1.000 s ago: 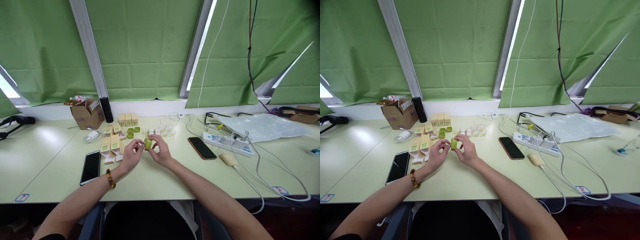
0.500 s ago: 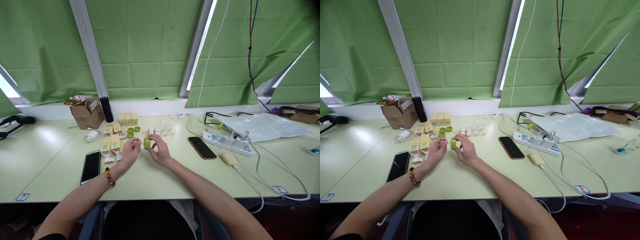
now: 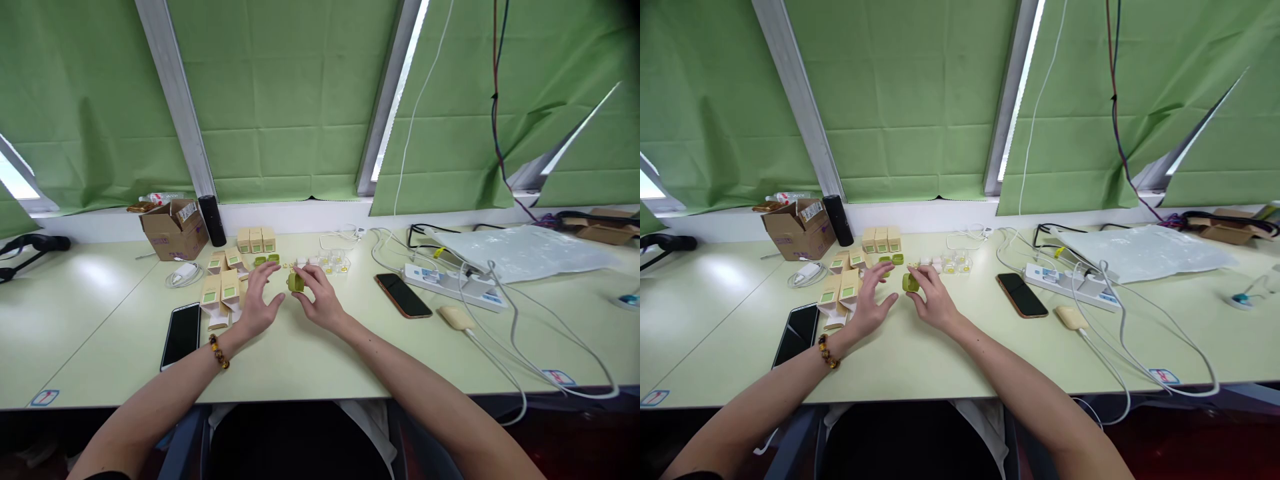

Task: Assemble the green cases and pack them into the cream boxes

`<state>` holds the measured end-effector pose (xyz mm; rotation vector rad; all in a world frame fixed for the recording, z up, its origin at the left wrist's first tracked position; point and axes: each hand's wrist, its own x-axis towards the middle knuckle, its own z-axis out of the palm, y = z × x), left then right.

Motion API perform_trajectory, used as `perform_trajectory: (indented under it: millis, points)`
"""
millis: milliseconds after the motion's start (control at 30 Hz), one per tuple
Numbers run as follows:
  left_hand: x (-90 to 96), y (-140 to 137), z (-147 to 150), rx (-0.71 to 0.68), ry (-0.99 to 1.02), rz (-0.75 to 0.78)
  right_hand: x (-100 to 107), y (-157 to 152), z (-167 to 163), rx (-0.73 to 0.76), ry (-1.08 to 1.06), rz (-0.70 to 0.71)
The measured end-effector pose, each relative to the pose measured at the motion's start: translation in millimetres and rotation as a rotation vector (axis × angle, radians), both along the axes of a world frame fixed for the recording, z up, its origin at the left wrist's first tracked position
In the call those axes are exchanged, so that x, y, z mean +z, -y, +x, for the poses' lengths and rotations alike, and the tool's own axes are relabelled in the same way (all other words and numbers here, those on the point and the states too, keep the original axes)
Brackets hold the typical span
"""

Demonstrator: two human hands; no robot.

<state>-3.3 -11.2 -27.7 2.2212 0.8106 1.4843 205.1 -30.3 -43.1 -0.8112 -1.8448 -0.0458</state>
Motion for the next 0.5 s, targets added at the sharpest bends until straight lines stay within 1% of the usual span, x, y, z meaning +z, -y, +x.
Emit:
perform_trajectory:
  millis: [67,167,300,500]
  points:
    - [-0.4,1.8,-0.2,-0.024,-0.099,0.135,1.3,1.4,-0.1,-0.004,0.051,0.054]
    - [-4.0,0.6,1.0,-0.050,-0.136,0.227,2.1,2.5,0.2,0.017,0.080,0.124]
    - [-5.5,-2.7,1.7,-0.068,-0.090,0.249,2.4,1.9,2.7,0.029,0.088,0.211]
    - [1.5,-0.2,0.9,-0.086,-0.055,0.248,10.7,3.3,6.5,-0.006,0.194,0.303]
